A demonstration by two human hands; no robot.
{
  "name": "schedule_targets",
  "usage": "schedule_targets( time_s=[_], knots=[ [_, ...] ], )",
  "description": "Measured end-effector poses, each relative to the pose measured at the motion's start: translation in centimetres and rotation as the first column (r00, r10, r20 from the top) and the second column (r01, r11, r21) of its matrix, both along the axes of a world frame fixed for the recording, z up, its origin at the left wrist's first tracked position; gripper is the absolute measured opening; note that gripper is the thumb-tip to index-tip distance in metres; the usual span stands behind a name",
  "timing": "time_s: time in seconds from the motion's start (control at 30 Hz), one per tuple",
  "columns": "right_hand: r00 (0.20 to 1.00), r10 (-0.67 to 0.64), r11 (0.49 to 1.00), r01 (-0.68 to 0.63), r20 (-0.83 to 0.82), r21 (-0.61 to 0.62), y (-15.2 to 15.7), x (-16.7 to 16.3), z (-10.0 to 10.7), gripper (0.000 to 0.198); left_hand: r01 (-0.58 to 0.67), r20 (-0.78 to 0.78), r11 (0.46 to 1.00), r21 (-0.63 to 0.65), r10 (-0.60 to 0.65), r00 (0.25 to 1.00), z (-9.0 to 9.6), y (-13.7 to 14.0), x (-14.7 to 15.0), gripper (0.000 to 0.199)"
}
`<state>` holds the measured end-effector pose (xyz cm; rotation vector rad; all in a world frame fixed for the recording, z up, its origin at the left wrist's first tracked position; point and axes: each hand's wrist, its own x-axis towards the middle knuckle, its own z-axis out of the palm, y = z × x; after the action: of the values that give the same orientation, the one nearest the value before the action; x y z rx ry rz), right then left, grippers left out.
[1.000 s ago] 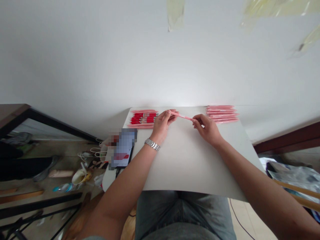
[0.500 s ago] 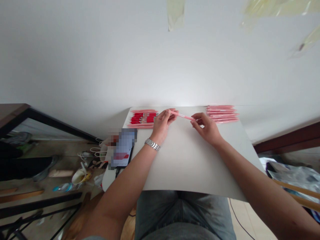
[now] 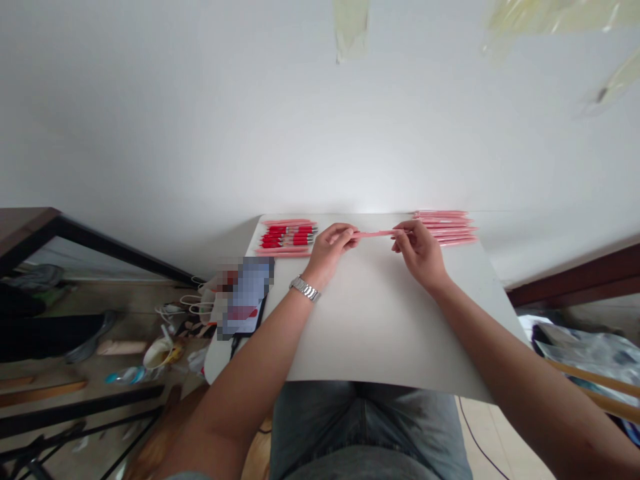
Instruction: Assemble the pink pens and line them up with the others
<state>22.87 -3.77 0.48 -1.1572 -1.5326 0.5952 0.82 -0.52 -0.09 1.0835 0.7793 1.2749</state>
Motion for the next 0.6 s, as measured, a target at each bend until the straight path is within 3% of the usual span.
schedule_targets(
  time_s=[0.3, 0.6],
  knots=[
    [0.999, -0.038, 0.999, 0.038, -0.026, 0.007, -0.1, 0.0, 0.5, 0.029, 0.142, -0.275, 0.981, 0.132, -0.102, 0.956, 1.0, -0.7, -0.3, 0.033],
    [0.998, -0.057, 0.998, 0.057, 0.001, 0.004, -0.1, 0.1, 0.4, 0.027, 0.349, -0.449, 0.931, 0.106, -0.269, 0.852, 1.2, -1.4, -0.1, 0.040]
  ],
)
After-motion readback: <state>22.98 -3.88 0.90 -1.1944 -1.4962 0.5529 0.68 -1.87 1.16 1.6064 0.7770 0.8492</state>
